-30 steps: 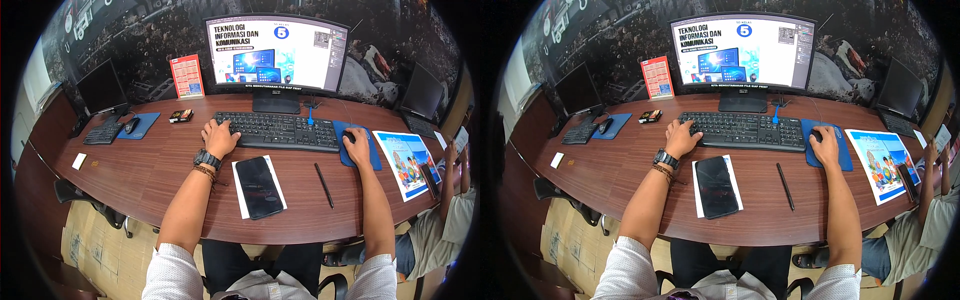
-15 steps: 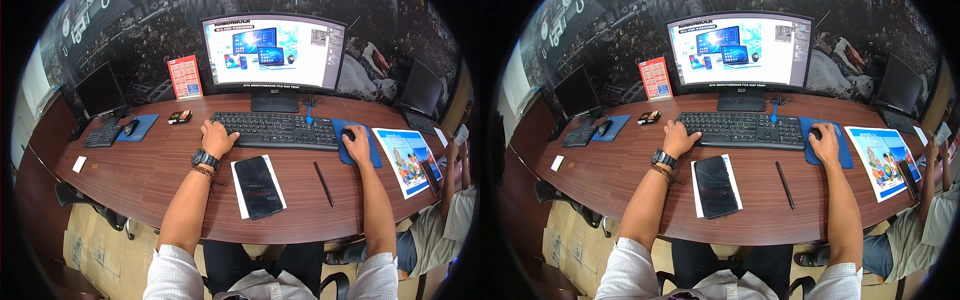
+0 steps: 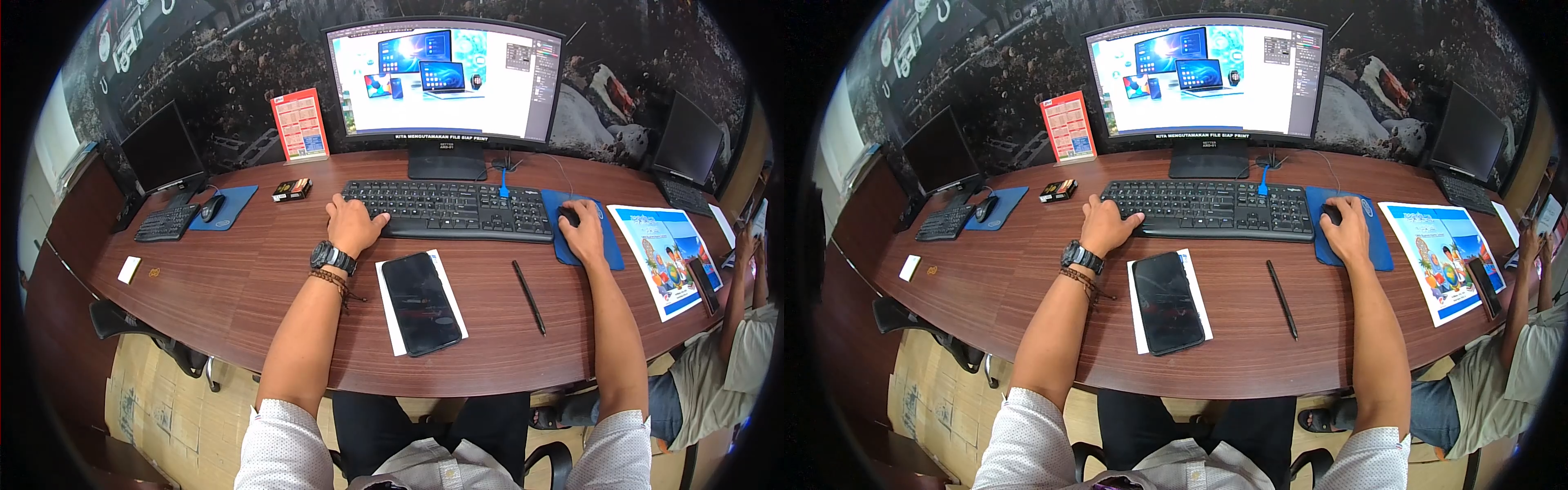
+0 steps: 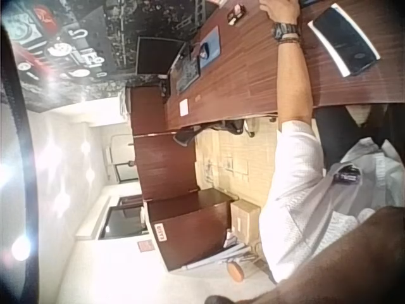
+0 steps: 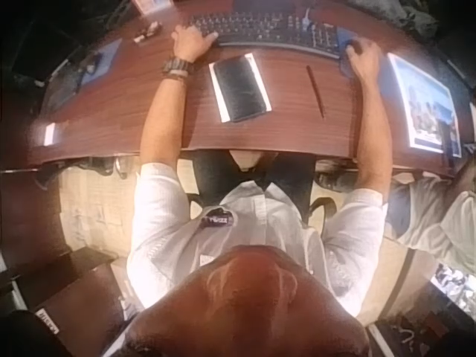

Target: The recorder is using a computer to design or edit a digital print layout, interacting with a colleague to review a physical proof.

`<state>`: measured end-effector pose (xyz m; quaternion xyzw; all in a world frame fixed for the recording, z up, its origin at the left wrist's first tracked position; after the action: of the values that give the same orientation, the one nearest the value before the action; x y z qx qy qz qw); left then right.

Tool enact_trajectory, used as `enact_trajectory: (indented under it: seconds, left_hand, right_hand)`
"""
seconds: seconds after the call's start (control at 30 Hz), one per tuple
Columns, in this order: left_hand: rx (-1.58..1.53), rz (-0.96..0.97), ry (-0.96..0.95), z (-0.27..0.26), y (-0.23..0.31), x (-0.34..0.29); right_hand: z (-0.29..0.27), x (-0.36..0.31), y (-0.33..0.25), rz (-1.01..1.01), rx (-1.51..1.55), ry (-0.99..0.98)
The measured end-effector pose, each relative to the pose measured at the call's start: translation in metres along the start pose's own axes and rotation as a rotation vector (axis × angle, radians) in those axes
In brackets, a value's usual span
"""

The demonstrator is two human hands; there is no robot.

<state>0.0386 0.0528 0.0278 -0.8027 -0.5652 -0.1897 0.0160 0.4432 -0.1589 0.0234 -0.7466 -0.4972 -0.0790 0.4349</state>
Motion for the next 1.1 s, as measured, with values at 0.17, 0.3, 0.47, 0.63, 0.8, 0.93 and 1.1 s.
enact_trajectory:
  seconds: [0.17,0.3,0.47,0.63,0.8,0.93,1.1]
  left_hand:
    - [0.005,0.009,0.024,0.001,-0.004,0.000]
    - [0.019,-0.035,-0.052,0.001,-0.006,0.000]
    - [0.022,-0.012,-0.057,0.003,0.004,0.003]
    - [-0.030,0.076,0.168,-0.005,-0.003,0.007]
    - [-0.373,0.361,0.605,-0.085,0.044,-0.014]
    - [-0.945,0.473,0.538,-0.138,0.076,-0.039]
    - [-1.124,0.872,0.710,-0.233,0.132,-0.100]
  right_hand:
    - [0.003,0.002,0.003,-0.018,0.000,0.001]
    - [0.004,0.000,0.000,-0.005,0.019,-0.009]
    - [-0.002,-0.001,0.011,0.000,0.003,0.016]
    - [0.003,0.002,0.005,-0.026,0.040,0.031]
    - [0.000,0.004,0.015,0.102,0.063,0.012]
    - [-0.002,0.003,0.013,0.139,0.069,0.001]
    - [-0.009,-0.004,0.034,0.188,0.053,-0.005]
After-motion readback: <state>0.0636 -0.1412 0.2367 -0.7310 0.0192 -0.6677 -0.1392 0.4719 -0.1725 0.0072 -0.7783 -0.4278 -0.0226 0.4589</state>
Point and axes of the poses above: each hand's wrist, its own x-axis towards the middle knuckle, its own z-axis out of the palm, y = z × x, the point moved 8 cm from there along x, towards the middle knuckle, and after that the axes turned 9 degrees about x, right-handed, at the moved point
